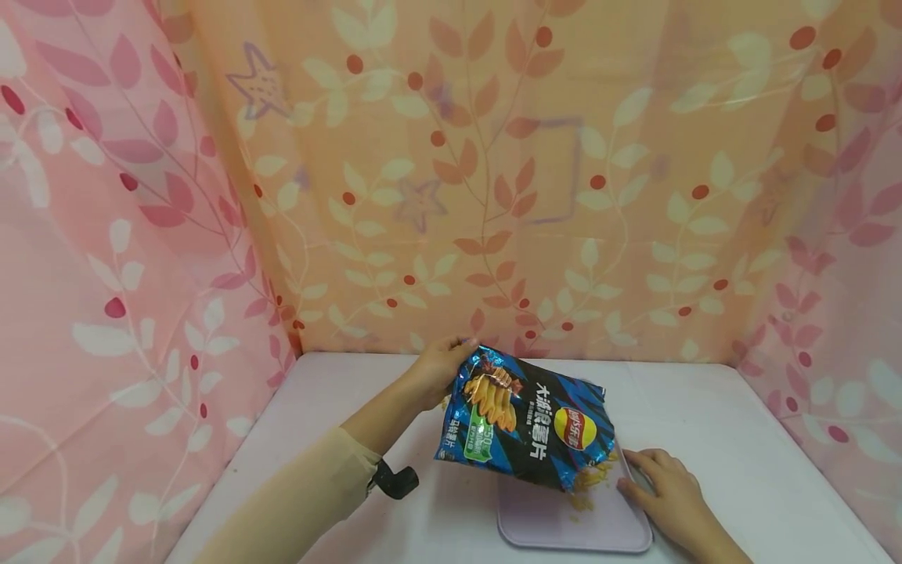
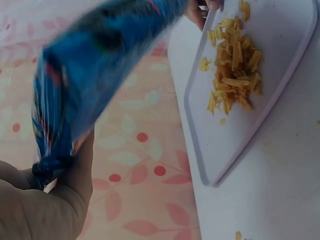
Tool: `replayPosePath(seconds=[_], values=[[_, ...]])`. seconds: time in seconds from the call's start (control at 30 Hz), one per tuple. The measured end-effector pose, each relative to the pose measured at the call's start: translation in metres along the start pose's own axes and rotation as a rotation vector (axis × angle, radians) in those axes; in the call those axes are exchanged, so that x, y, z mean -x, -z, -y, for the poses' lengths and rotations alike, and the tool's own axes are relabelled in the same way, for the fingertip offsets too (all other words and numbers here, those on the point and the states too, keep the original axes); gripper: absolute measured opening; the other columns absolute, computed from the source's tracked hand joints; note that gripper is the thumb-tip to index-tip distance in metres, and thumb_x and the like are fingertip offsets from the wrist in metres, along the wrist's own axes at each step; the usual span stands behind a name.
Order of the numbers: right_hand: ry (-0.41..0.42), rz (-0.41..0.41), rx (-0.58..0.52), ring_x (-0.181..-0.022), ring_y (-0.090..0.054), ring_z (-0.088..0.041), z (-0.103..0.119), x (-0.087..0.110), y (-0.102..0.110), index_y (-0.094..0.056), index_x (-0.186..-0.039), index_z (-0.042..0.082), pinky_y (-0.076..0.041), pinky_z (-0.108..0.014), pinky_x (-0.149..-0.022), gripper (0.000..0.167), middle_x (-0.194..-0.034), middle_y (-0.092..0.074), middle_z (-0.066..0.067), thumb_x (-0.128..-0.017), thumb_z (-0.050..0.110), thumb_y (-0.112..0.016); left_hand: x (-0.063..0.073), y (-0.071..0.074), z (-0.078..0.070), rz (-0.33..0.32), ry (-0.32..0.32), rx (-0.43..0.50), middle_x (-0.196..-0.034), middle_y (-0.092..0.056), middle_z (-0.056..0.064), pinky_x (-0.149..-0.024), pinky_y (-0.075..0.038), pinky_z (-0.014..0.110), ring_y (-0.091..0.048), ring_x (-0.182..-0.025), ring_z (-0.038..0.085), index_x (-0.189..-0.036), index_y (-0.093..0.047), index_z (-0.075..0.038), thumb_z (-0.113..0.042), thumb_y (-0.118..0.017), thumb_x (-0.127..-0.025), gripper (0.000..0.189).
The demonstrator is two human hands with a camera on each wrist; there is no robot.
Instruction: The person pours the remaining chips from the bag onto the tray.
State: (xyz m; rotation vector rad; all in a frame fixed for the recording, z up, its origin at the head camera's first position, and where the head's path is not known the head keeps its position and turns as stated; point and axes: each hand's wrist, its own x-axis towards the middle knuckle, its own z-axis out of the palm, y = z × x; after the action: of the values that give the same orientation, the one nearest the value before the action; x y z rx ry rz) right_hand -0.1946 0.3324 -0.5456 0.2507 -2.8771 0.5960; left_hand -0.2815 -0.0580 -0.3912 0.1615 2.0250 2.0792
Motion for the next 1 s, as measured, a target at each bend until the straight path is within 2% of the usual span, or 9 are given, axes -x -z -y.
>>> replayPosePath(seconds=[0.23,0.33,0.43,0.63,1.0], values=[[-0.016,0.014,-0.007,-0.113,-0.058,-0.038,-0.001,-0.001,0.0,-0.065,-0.135,0.006,-0.041,-0.066,-0.089,0.067,-0.122,-0.063,-0.011,-0.091,0.056,-0.071,0.006,0.007,0.005,0.041,-0.005,0.015,-0.116,-0.068,0.013,-0.078,-0.062,0.033,-0.071,-0.089,0.018,-0.136,-0.057,-0.006,-0.032,-0.053,-0.107,0.039],[-0.018,0.015,-0.012,-0.113,-0.058,-0.037,-0.002,0.0,-0.001,-0.065,-0.134,0.006,-0.042,-0.066,-0.089,0.066,-0.121,-0.063,-0.011,-0.09,0.054,-0.072,0.008,0.011,0.007,0.038,-0.005,0.016,-0.114,-0.068,0.011,-0.075,-0.061,0.03,-0.071,-0.087,0.016,-0.135,-0.058,-0.007,-0.032,-0.054,-0.107,0.037],[-0.022,0.021,-0.009,-0.114,-0.058,-0.038,-0.003,0.0,-0.001,-0.065,-0.135,0.005,-0.042,-0.066,-0.089,0.067,-0.121,-0.063,-0.011,-0.091,0.055,-0.072,0.01,0.015,0.011,0.013,0.001,0.01,-0.111,-0.067,0.01,-0.073,-0.06,0.029,-0.069,-0.085,0.016,-0.135,-0.058,-0.007,-0.032,-0.055,-0.107,0.037],[-0.016,0.021,-0.007,-0.115,-0.057,-0.039,-0.004,0.001,0.001,-0.064,-0.136,0.004,-0.042,-0.067,-0.089,0.069,-0.124,-0.063,-0.012,-0.091,0.056,-0.07,0.012,0.026,0.019,-0.035,-0.026,0.049,-0.111,-0.066,0.011,-0.075,-0.059,0.03,-0.067,-0.088,0.016,-0.134,-0.058,-0.004,-0.03,-0.056,-0.107,0.038],[0.01,0.003,-0.019,-0.113,-0.056,-0.039,-0.007,0.003,0.0,-0.063,-0.136,0.004,-0.041,-0.065,-0.087,0.066,-0.125,-0.062,-0.014,-0.092,0.052,-0.072,0.011,0.053,0.037,-0.158,-0.02,0.16,-0.095,-0.071,0.004,-0.064,-0.059,0.027,-0.071,-0.076,0.012,-0.137,-0.057,-0.003,-0.019,-0.059,-0.106,0.035]])
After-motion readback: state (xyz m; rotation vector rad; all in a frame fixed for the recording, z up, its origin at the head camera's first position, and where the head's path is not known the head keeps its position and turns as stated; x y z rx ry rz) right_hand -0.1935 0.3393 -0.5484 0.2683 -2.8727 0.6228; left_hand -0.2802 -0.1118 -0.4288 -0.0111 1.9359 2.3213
